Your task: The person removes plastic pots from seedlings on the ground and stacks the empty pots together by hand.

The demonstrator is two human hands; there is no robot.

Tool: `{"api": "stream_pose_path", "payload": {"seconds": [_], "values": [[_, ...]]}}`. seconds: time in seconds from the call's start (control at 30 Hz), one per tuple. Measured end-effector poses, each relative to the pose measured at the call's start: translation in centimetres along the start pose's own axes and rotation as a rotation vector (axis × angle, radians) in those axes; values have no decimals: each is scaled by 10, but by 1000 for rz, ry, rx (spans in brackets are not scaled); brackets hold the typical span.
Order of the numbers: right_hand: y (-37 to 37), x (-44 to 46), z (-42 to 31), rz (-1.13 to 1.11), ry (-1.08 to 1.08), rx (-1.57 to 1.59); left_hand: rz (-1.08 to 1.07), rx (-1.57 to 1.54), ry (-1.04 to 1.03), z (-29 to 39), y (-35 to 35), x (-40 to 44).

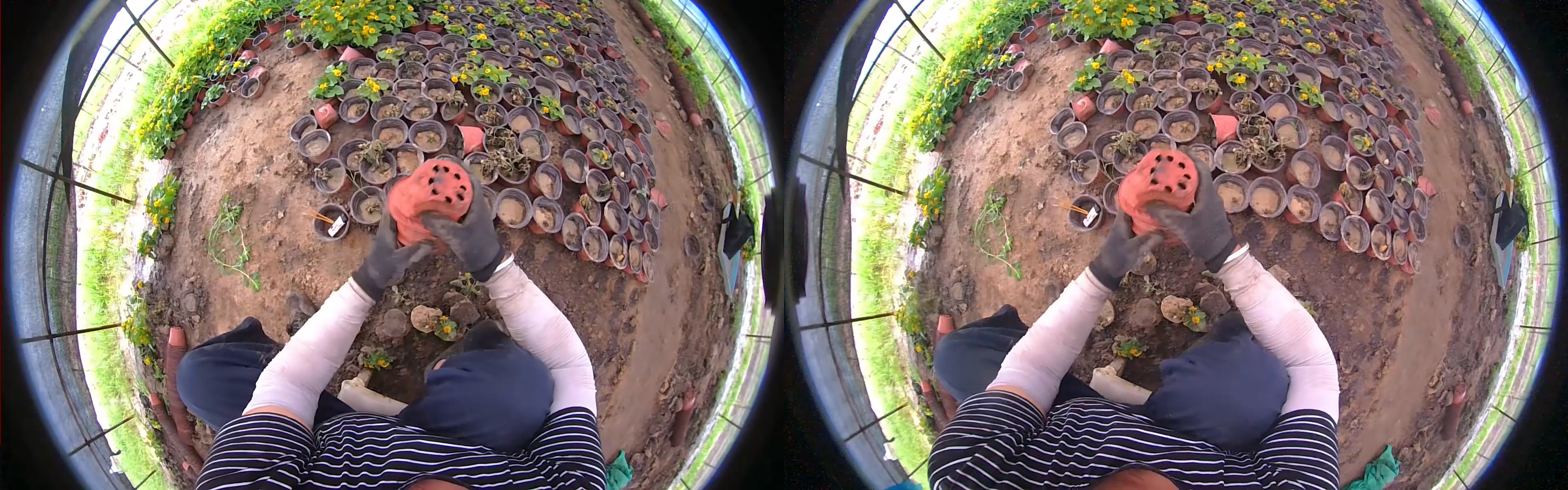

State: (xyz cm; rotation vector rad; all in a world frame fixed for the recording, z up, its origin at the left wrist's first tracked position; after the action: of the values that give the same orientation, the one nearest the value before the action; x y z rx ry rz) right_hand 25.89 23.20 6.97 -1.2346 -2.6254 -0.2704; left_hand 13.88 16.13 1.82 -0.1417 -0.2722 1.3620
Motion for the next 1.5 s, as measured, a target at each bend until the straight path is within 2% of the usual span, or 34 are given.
{"api": "stream_pose_path", "payload": {"seconds": [0.03,0.1,0.2,0.23,0.33,0.4,0.47,0.5,0.57,0.63,0.67,0.7,0.8,0.87,0.9,1.0,1.1,1.17,1.23,1.3,1.37,1.47,1.5], "values": [[2,-1,8,18,-43,96,-7,-28,9,10,-4,2],[-1,-3,7,-2,-121,197,-35,135,-20,2,0,-4],[-5,-12,-2,-40,50,-231,-130,321,13,6,-2,-12],[-8,-16,1,-64,47,-217,-169,374,31,11,-3,-11],[-21,-18,-24,-109,364,-564,-210,282,206,-39,15,-18],[-22,-18,-19,-95,235,-571,-188,149,242,-51,15,-20],[-18,-16,-10,-93,139,-589,-240,343,201,-45,11,-14],[-15,-15,-1,-118,112,-479,-311,616,161,-35,8,-7],[-5,-22,14,-34,63,-220,-339,516,234,-26,4,2],[1,-25,14,48,1,-16,-233,247,105,4,-7,4],[-1,-27,15,32,-29,-13,-180,109,51,12,-11,1],[-3,-30,17,14,-58,-11,-99,188,16,16,-10,4],[-7,-33,26,15,-75,56,-87,378,83,-6,1,3],[-3,-28,12,51,-51,101,-118,471,17,-9,3,9],[-2,-27,4,52,-15,74,-130,514,-8,-9,0,9],[0,-26,-5,40,83,-21,-132,287,-25,-16,-3,9],[-3,-33,8,-24,152,-158,-202,555,20,-49,4,8],[-5,-31,15,-41,142,-305,-215,380,23,-58,12,11],[-8,-28,16,-51,147,-415,-238,285,109,-63,20,6],[-9,-21,5,-77,149,-484,-263,370,201,-65,26,8],[-9,-19,14,-84,154,-503,-259,331,228,-61,32,6],[-7,-15,32,-165,48,-496,-373,805,333,-45,25,13],[-5,-20,57,-188,-19,-460,-306,716,281,-51,33,10]]}}
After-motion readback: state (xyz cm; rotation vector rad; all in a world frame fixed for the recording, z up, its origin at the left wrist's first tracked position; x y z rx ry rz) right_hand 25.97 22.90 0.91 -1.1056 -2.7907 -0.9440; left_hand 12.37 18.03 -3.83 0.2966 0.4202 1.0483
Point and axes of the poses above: each hand's wrist, its own x-axis towards the middle knuckle, its own y-axis out of the back of the hand, z = x × y, the point moved 7 cm from there along x, towards the middle knuckle, and after that the axes turned 12 degrees about -z, right-handed, at the moved point
